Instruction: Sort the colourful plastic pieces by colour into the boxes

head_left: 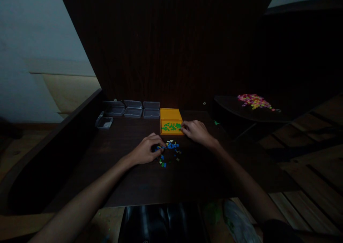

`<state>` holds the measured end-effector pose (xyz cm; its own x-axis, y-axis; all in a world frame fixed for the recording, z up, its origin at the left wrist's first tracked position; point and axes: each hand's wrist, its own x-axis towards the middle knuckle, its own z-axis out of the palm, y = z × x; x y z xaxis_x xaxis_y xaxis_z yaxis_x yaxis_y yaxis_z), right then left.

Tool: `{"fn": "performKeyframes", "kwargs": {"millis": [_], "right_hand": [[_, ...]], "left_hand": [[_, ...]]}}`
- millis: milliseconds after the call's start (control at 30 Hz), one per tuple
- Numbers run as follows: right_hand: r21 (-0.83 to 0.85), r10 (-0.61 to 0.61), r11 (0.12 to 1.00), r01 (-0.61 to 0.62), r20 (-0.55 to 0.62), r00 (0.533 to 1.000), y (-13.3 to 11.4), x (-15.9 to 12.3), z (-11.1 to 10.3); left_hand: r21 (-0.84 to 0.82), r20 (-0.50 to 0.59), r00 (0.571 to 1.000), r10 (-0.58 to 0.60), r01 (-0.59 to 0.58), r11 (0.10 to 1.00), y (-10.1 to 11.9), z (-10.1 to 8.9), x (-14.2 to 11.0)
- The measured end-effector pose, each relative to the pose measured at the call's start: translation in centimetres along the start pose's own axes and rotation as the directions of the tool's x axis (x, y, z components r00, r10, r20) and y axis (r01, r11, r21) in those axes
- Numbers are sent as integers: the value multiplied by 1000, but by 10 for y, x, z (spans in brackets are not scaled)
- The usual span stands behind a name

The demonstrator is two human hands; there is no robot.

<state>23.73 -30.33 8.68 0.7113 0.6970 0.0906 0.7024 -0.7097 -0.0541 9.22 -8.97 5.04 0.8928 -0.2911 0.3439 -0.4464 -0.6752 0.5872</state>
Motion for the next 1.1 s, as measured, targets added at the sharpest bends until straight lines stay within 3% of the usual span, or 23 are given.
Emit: {"fn": "performKeyframes", "kwargs": {"millis": [233, 467, 700, 867, 1000, 1100], "right_hand": [[-65, -26, 997, 37, 160, 987, 2, 22, 2], [-46, -58, 997, 69, 200, 978, 5, 31, 6], [-5, -62, 998, 63, 138, 988, 3, 24, 3], [241, -303, 930, 278, 70, 950, -19, 3, -3], [442, -547, 766, 466, 69, 834, -40, -19, 1], [461, -571, 748, 477, 81, 817, -53, -32, 9]], "left_hand": [[42, 163, 987, 18, -25, 999, 2, -2, -3], [60, 205, 978, 35, -49, 997, 2, -2, -4], [77, 228, 973, 42, -61, 995, 1, -3, -4], [83, 244, 969, 32, -54, 995, 3, -3, -4], [79, 240, 970, 41, -61, 995, 1, -4, -4], [58, 252, 966, 64, -81, 995, 0, -5, -4]]}}
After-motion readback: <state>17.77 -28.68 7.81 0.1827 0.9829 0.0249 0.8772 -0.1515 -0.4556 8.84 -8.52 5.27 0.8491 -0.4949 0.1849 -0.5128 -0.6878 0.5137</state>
